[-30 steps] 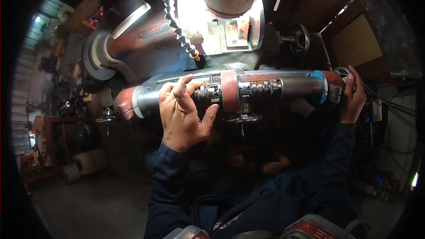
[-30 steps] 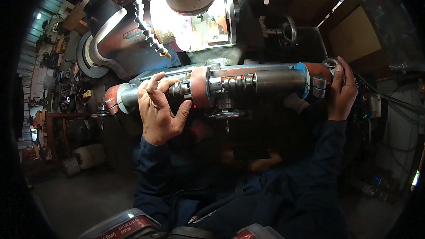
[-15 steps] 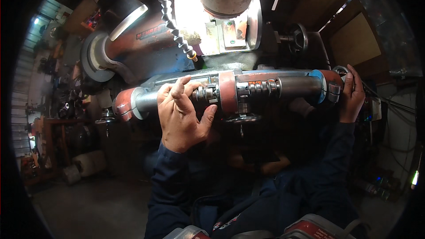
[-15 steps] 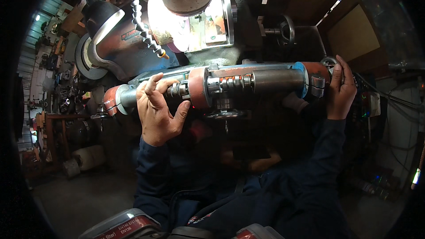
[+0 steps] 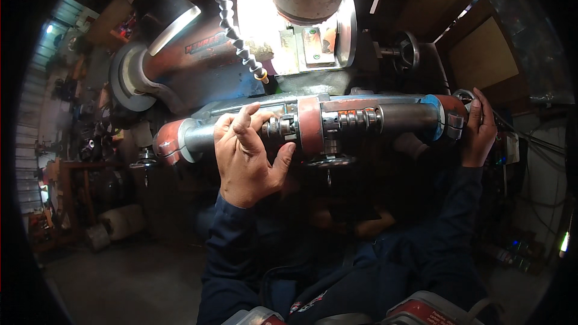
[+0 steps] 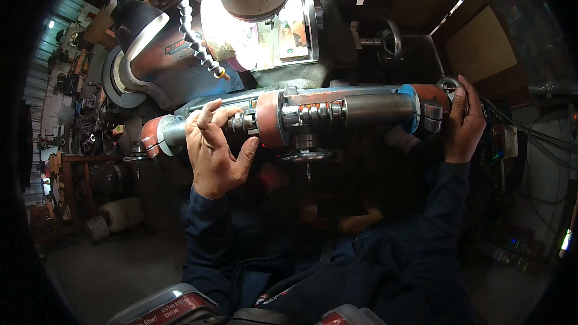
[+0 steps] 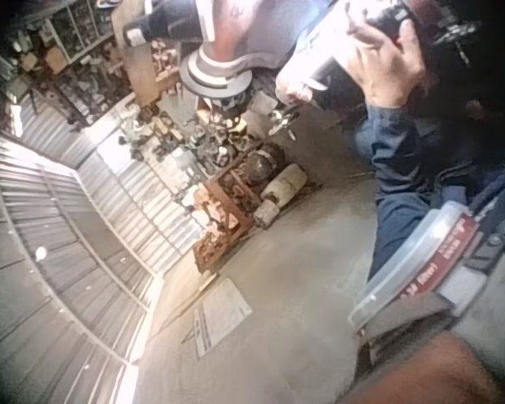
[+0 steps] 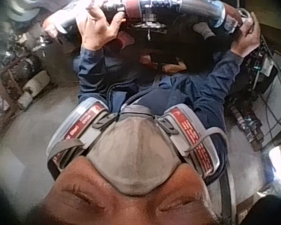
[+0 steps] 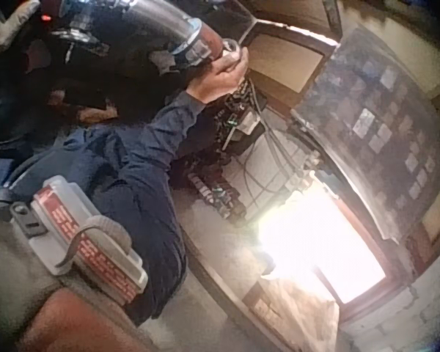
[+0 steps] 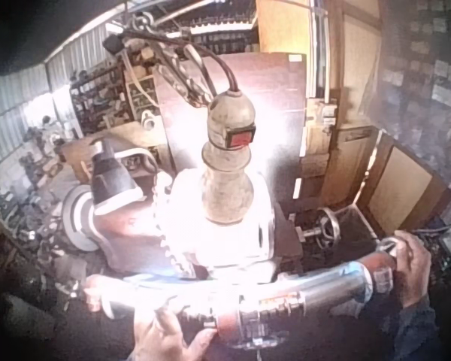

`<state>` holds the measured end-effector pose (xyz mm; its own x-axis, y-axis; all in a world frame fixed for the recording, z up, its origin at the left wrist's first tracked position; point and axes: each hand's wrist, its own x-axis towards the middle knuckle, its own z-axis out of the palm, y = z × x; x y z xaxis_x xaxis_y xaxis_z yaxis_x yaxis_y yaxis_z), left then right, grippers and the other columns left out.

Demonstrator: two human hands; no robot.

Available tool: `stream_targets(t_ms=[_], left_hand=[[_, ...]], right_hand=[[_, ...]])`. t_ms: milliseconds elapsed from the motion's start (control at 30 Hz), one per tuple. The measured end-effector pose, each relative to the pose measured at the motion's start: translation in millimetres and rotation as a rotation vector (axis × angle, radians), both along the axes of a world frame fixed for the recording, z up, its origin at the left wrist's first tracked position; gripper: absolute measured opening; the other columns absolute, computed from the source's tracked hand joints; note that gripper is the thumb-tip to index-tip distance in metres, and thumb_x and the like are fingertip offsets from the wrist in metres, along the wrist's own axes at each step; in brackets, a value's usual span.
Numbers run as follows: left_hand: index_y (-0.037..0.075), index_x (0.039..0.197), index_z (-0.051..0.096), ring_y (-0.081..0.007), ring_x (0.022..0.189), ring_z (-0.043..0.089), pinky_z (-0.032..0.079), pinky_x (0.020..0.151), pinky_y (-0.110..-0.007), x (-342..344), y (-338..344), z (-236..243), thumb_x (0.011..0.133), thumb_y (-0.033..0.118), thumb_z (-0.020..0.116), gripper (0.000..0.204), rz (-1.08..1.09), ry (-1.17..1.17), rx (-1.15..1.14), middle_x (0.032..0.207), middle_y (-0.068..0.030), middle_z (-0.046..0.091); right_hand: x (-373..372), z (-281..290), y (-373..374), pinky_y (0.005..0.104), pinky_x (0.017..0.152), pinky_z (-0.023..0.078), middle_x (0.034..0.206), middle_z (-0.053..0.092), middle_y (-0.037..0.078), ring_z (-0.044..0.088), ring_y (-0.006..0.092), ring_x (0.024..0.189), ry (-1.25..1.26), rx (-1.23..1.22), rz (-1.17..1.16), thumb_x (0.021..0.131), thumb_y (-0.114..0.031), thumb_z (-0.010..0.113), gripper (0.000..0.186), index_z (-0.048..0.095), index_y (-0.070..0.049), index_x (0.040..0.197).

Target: Operating a brake lathe to resurface a metal automotive part.

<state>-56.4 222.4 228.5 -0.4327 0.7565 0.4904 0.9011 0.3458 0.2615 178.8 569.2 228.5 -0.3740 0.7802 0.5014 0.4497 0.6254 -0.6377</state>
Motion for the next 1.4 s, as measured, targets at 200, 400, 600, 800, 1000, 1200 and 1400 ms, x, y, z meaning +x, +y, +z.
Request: stream_targets(t_ms=[200,400,600,800,1000,1200,1400], left_hand=[[0.000,0.129,0.048,-0.0377,0.114,0.052,0.032,0.103,-0.051,1.0,-0.2,2.6,0.081,0.034,0.075,0.065,0.021,0.010,-0.033,0.125,-0.0112,0.059],[-0.001,0.131,0.046,-0.0381,0.114,0.052,0.032,0.103,-0.050,0.9,0.6,2.1,0.080,0.032,0.075,0.067,0.010,0.016,-0.014,0.124,-0.0113,0.060],[-0.002,0.133,0.042,-0.0378,0.114,0.053,0.032,0.102,-0.050,1.2,0.2,2.8,0.080,0.030,0.075,0.070,0.011,0.004,-0.014,0.123,-0.0107,0.062],[-0.005,0.137,0.031,-0.0368,0.118,0.053,0.032,0.102,-0.052,-1.2,-0.9,-1.0,0.081,0.028,0.075,0.079,-0.013,-0.003,0.006,0.119,-0.0105,0.064],[-0.006,0.135,0.031,-0.0366,0.114,0.055,0.032,0.102,-0.052,-0.7,0.3,-0.1,0.080,0.028,0.075,0.078,-0.004,0.002,-0.007,0.118,-0.0103,0.065],[-0.004,0.134,0.032,-0.0361,0.107,0.060,0.034,0.101,-0.053,-0.5,0.8,2.6,0.078,0.026,0.077,0.079,0.003,0.011,0.004,0.119,-0.0111,0.065],[-0.003,0.134,0.032,-0.0354,0.104,0.064,0.036,0.099,-0.054,-1.2,1.7,1.6,0.075,0.024,0.079,0.079,-0.005,0.014,0.037,0.119,-0.0120,0.065]], right_hand=[[-0.6,-1.2,-1.2,0.0336,0.091,0.052,0.113,0.071,0.016,0.067,0.0221,0.104,0.025,-0.009,-0.003,0.104,-0.023,0.052,0.033,0.066,-0.001,0.124],[0.1,-1.1,-0.6,0.0337,0.091,0.052,0.113,0.071,0.016,0.068,0.0226,0.104,0.002,0.021,-0.008,0.104,-0.024,0.052,0.033,0.067,-0.002,0.124],[0.9,-2.9,0.7,0.0342,0.092,0.051,0.115,0.071,0.015,0.067,0.0232,0.105,0.013,0.015,-0.005,0.104,-0.024,0.052,0.033,0.067,-0.002,0.124],[-0.2,-1.3,-1.3,0.0338,0.093,0.051,0.116,0.070,0.016,0.067,0.0232,0.106,0.017,0.013,0.004,0.103,-0.023,0.052,0.034,0.066,0.000,0.124],[0.2,-0.2,-1.4,0.0342,0.094,0.050,0.116,0.070,0.016,0.066,0.0234,0.108,0.007,0.010,-0.015,0.103,-0.024,0.052,0.034,0.066,-0.001,0.124],[0.5,-1.3,-0.4,0.0343,0.094,0.050,0.118,0.070,0.016,0.067,0.0243,0.108,-0.019,0.029,-0.026,0.103,-0.023,0.052,0.033,0.066,-0.001,0.124],[-0.1,0.3,-0.2,0.0348,0.095,0.050,0.117,0.070,0.016,0.067,0.0245,0.108,-0.016,-0.002,-0.012,0.104,-0.024,0.051,0.034,0.067,-0.002,0.124]])
